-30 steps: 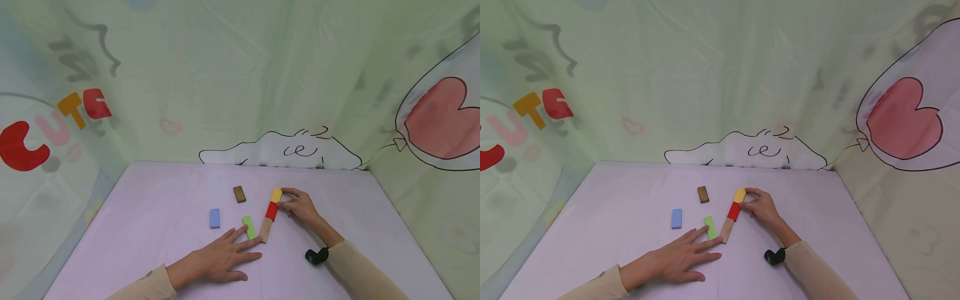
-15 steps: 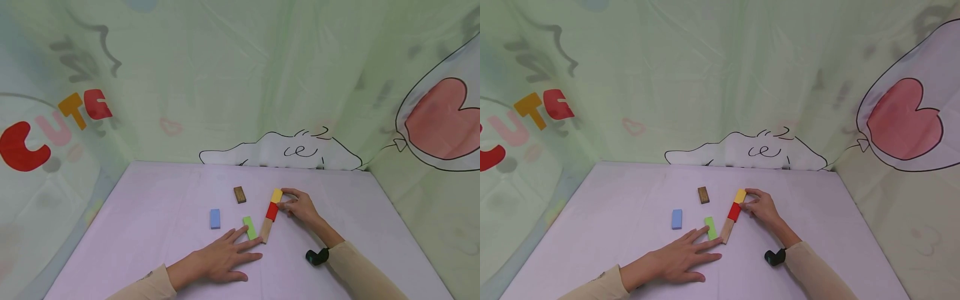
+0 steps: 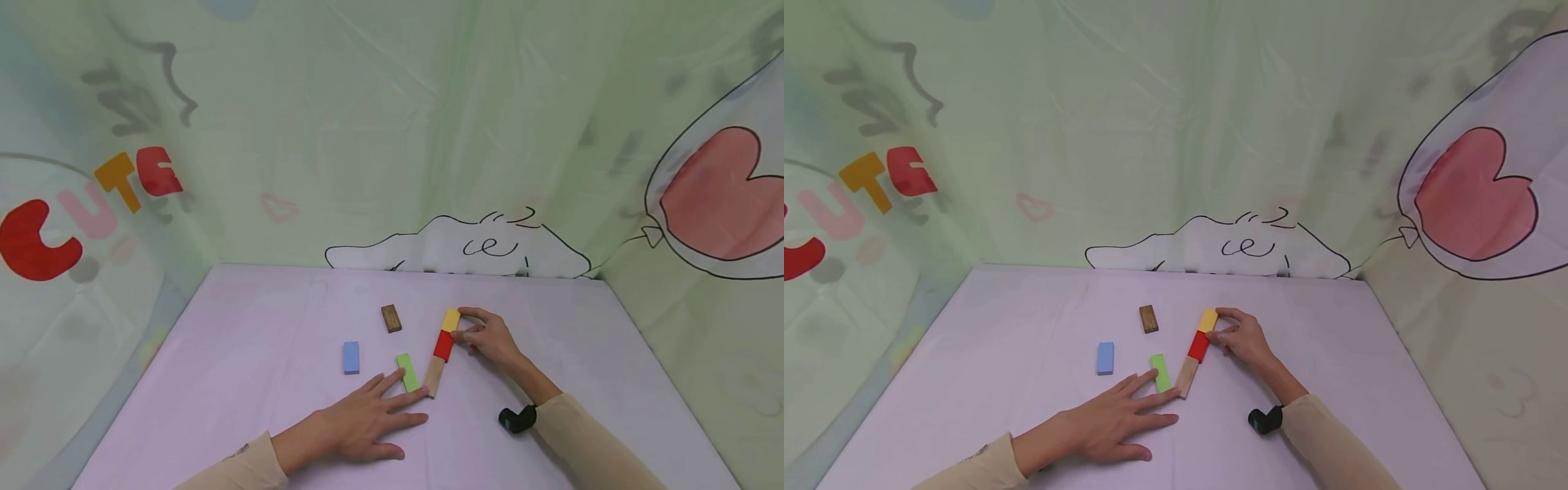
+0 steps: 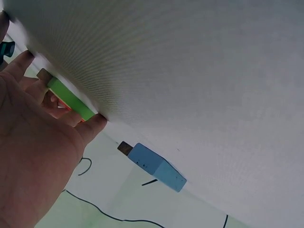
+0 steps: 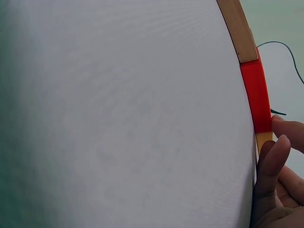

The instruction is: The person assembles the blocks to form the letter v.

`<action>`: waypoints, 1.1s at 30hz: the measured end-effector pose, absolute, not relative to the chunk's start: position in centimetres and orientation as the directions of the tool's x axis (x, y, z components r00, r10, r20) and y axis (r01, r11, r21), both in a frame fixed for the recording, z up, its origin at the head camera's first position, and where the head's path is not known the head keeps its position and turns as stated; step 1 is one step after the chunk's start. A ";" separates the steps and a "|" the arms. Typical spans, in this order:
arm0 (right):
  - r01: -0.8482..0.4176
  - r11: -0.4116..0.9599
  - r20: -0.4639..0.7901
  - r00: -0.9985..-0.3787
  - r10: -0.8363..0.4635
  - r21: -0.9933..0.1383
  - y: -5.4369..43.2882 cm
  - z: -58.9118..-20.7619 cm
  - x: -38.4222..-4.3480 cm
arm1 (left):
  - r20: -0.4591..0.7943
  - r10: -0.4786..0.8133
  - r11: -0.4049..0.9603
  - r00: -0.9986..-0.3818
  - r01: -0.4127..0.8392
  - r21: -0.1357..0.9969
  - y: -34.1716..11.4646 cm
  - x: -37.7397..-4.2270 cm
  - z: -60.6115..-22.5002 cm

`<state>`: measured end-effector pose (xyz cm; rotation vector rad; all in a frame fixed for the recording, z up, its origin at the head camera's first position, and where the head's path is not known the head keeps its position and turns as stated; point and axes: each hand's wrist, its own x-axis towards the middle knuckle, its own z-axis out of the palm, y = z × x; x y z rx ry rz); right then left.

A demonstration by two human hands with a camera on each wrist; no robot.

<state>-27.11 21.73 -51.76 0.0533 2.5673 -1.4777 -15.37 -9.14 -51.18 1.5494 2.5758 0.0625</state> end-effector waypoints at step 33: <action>-0.130 0.776 0.103 -0.991 -0.083 -0.617 20.7 -50.8 -25.8 | -0.082 0.883 0.468 -0.461 0.879 0.091 -9.3 -15.2 -51.3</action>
